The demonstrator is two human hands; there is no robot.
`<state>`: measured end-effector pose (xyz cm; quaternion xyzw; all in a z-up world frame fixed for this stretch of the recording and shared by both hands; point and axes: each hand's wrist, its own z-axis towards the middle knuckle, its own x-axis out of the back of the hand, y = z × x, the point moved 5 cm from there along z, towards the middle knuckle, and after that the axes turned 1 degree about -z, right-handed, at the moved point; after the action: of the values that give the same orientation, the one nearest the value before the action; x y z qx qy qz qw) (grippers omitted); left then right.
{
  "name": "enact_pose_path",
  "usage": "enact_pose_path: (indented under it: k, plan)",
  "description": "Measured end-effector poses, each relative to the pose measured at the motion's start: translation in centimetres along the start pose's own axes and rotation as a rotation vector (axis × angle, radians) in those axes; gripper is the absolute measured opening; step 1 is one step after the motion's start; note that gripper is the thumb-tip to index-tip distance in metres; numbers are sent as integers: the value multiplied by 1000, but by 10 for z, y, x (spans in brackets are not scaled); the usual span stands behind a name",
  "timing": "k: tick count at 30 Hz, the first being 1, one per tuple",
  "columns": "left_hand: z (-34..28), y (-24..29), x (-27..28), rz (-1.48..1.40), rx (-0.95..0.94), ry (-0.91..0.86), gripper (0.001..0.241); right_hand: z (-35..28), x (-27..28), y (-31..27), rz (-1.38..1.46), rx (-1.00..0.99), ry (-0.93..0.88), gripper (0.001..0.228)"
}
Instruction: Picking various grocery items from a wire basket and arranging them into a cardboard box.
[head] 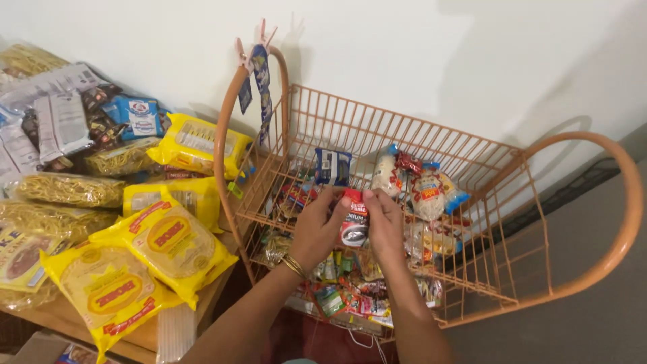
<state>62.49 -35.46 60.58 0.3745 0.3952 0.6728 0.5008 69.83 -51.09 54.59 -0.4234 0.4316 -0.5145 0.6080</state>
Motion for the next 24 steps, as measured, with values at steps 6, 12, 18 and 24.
enact_pose_path:
  k: [6, 12, 18, 24]
  plan:
    - [-7, -41, -8, -394, 13, 31, 25, -17, -13, -14, 14, 12, 50, 30]
    - [-16, -67, -13, -650, 121, 64, 22, -30, -30, -22, 381, -99, 87, 21]
    - [-29, -33, 4, -347, 131, -138, 33, -29, -19, -18, 213, 24, 53, 23]
    - [-45, -25, 22, -261, 107, -160, 37, -33, -37, -18, 439, -165, -17, 23]
